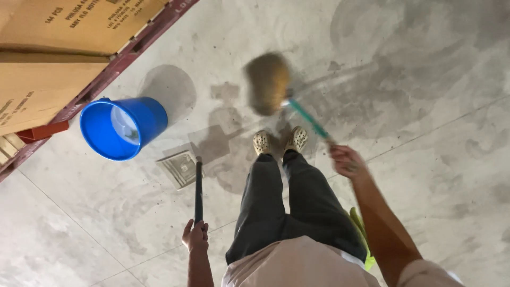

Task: The person sweeps a warehouse floor with a broom and a dustpan, moving cardboard boxes and pallets to reach the debris underneath. They continue sweeping the surrounding area, occasionally repositioning the dustpan to collect more dirt.

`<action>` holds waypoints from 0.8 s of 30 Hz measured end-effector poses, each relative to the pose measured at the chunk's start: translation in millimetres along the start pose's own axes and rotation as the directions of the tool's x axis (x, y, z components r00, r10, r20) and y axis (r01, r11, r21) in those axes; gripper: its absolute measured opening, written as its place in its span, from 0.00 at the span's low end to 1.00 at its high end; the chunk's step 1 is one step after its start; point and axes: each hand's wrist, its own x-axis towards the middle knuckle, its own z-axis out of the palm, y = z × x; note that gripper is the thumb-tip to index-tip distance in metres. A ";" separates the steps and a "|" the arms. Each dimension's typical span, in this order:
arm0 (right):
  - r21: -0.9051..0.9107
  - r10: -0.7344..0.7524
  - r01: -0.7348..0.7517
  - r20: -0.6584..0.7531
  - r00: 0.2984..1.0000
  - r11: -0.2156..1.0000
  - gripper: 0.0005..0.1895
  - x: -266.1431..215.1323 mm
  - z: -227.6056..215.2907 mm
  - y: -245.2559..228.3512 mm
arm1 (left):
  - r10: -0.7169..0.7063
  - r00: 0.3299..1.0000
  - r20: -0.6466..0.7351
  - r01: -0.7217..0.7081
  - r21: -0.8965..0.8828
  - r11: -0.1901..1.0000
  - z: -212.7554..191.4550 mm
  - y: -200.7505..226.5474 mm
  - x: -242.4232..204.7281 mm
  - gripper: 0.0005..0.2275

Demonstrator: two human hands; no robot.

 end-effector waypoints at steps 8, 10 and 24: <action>-0.631 -0.540 0.262 -0.299 0.787 0.730 0.06 -57.6 101.1 65.0 | 0.103 0.987 0.120 -0.126 0.197 0.972 82.2 60.4 -37.3 0.28; -0.538 -0.495 0.354 -0.141 0.857 0.765 0.08 -50.8 137.4 103.4 | 0.139 0.978 0.153 -0.172 0.229 0.958 97.1 88.8 -35.6 0.29; -0.703 -0.803 -0.598 -0.575 0.157 0.386 0.16 42.8 210.0 71.1 | 0.322 0.861 0.393 -0.498 0.530 0.686 215.2 274.3 10.4 0.32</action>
